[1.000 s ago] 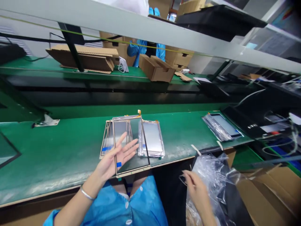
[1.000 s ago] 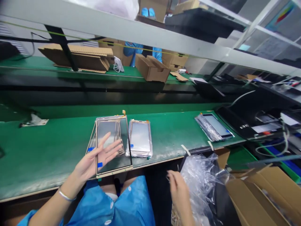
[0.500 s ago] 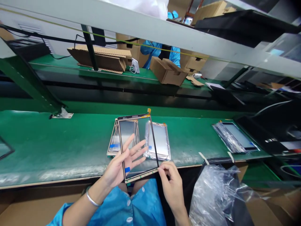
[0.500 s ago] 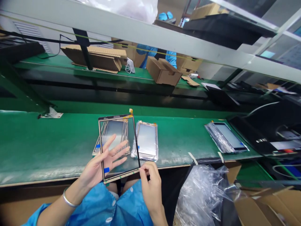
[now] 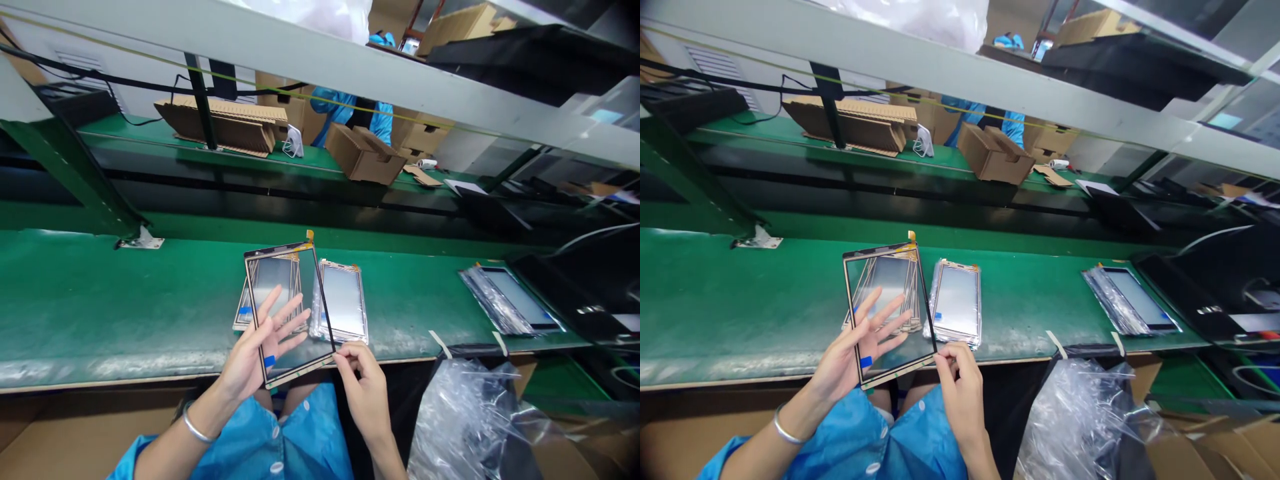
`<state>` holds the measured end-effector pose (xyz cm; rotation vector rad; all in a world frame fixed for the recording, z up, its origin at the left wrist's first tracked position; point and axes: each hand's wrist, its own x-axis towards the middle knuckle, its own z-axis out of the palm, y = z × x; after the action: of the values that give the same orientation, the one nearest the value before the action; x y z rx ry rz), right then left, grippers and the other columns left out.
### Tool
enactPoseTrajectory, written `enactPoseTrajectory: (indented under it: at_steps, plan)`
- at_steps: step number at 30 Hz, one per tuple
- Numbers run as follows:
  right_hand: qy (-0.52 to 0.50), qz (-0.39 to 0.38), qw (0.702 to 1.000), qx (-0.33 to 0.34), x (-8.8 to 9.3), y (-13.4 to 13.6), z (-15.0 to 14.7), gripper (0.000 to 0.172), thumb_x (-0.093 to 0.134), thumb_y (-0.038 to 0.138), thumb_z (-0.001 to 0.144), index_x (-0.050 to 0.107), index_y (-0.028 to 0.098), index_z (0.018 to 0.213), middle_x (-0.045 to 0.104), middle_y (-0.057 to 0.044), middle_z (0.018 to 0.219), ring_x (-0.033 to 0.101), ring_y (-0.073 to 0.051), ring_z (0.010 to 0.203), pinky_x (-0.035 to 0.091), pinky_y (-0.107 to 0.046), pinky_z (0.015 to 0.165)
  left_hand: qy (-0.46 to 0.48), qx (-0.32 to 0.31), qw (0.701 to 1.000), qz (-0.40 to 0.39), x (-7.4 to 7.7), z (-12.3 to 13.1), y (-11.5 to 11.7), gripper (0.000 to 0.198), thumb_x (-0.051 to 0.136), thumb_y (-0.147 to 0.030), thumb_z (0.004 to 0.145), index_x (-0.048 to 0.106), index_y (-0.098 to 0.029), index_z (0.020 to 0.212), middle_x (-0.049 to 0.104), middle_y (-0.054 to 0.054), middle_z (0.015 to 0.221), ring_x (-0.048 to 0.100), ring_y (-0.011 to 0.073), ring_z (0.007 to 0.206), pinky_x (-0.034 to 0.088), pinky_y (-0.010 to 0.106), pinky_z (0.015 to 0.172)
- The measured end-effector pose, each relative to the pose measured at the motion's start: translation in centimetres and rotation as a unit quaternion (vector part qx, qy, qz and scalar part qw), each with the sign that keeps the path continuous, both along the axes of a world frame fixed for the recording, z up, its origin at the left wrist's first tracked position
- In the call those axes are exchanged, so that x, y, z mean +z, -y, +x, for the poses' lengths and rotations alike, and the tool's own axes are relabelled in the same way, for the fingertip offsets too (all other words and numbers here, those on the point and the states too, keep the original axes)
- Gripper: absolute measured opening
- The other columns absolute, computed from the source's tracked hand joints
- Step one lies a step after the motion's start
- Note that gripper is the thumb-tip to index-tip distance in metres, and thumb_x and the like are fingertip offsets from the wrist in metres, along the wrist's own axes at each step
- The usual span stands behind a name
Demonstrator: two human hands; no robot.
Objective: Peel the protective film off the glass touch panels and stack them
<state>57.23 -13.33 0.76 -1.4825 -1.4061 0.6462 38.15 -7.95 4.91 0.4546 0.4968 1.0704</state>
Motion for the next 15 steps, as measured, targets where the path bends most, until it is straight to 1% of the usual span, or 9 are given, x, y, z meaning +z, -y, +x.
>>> enactPoseTrajectory:
  at_steps: [4,6,8,9,10,12,13,14,15]
  plan:
    - [0.017,0.030,0.999,0.011,0.5,0.2,-0.1,0.011,0.050,0.019,0.091,0.055,0.020,0.081,0.054,-0.001,0.080,0.052,-0.011,0.069,0.042,-0.022,0.061,-0.011,-0.001,1.000,0.021,0.2,0.2,0.3,0.040,0.045,-0.031,0.095,0.046,-0.037,0.134,0.051,0.004,0.141,0.049,0.0292,0.127,0.040,0.049,0.102]
    - [0.051,0.053,0.997,0.023,1.2,0.4,-0.2,0.012,0.048,0.016,0.091,0.053,0.020,0.081,0.053,-0.002,0.082,0.053,-0.012,0.074,0.043,-0.023,0.066,-0.042,0.016,0.998,0.038,-0.2,0.4,0.2,0.040,0.047,-0.030,0.094,0.048,-0.037,0.134,0.049,0.004,0.142,0.048,0.0290,0.128,0.039,0.049,0.103]
    - [0.064,0.071,0.994,0.061,2.2,0.3,-0.7,0.012,0.047,0.014,0.091,0.053,0.020,0.082,0.053,-0.003,0.086,0.054,-0.014,0.081,0.044,-0.026,0.072,-0.081,0.029,0.995,0.049,-0.9,0.7,0.0,0.041,0.051,-0.029,0.093,0.048,-0.035,0.134,0.048,0.005,0.143,0.046,0.0286,0.129,0.039,0.046,0.104]
    - [0.045,0.068,0.992,0.098,3.0,0.0,-1.1,0.012,0.046,0.014,0.092,0.052,0.020,0.083,0.053,-0.003,0.087,0.055,-0.014,0.082,0.045,-0.027,0.072,-0.091,0.022,0.995,0.043,-1.3,0.9,-0.1,0.043,0.052,-0.029,0.092,0.048,-0.033,0.134,0.048,0.006,0.143,0.047,0.0285,0.129,0.039,0.046,0.103]
    - [0.004,0.049,0.988,0.145,3.9,-0.6,-1.5,0.011,0.045,0.016,0.093,0.052,0.020,0.085,0.054,-0.003,0.088,0.056,-0.013,0.078,0.046,-0.026,0.069,-0.090,0.002,0.996,0.030,-1.8,1.2,-0.1,0.045,0.053,-0.030,0.092,0.046,-0.031,0.136,0.049,0.007,0.142,0.048,0.0287,0.127,0.040,0.045,0.102]
    - [-0.117,-0.007,0.965,0.235,6.4,-2.6,-1.9,0.011,0.043,0.020,0.095,0.048,0.021,0.085,0.059,-0.004,0.093,0.058,-0.010,0.064,0.047,-0.024,0.056,-0.061,-0.061,0.996,-0.017,-2.6,1.7,0.0,0.049,0.052,-0.036,0.092,0.041,-0.029,0.139,0.050,0.010,0.141,0.053,0.0298,0.123,0.044,0.046,0.098]
    - [-0.175,-0.020,0.951,0.253,7.8,-4.0,-1.7,0.012,0.042,0.023,0.096,0.045,0.021,0.084,0.062,-0.004,0.095,0.059,-0.010,0.062,0.047,-0.023,0.052,-0.040,-0.090,0.994,-0.040,-3.0,1.9,0.2,0.051,0.050,-0.041,0.092,0.040,-0.028,0.140,0.051,0.012,0.140,0.054,0.0306,0.121,0.046,0.045,0.095]
    - [-0.218,-0.004,0.946,0.240,9.3,-5.5,-1.2,0.013,0.042,0.024,0.096,0.044,0.021,0.083,0.064,-0.005,0.098,0.062,-0.011,0.063,0.048,-0.023,0.051,-0.022,-0.112,0.992,-0.056,-3.2,2.1,0.4,0.054,0.048,-0.048,0.092,0.039,-0.027,0.141,0.051,0.013,0.140,0.056,0.0313,0.119,0.048,0.045,0.092]
    - [-0.239,0.053,0.951,0.190,10.7,-6.9,-0.3,0.014,0.044,0.025,0.095,0.042,0.021,0.082,0.066,-0.007,0.100,0.066,-0.013,0.072,0.051,-0.025,0.056,-0.009,-0.124,0.990,-0.065,-3.3,2.2,0.7,0.057,0.047,-0.053,0.090,0.040,-0.026,0.140,0.052,0.014,0.139,0.057,0.0317,0.118,0.050,0.044,0.090]
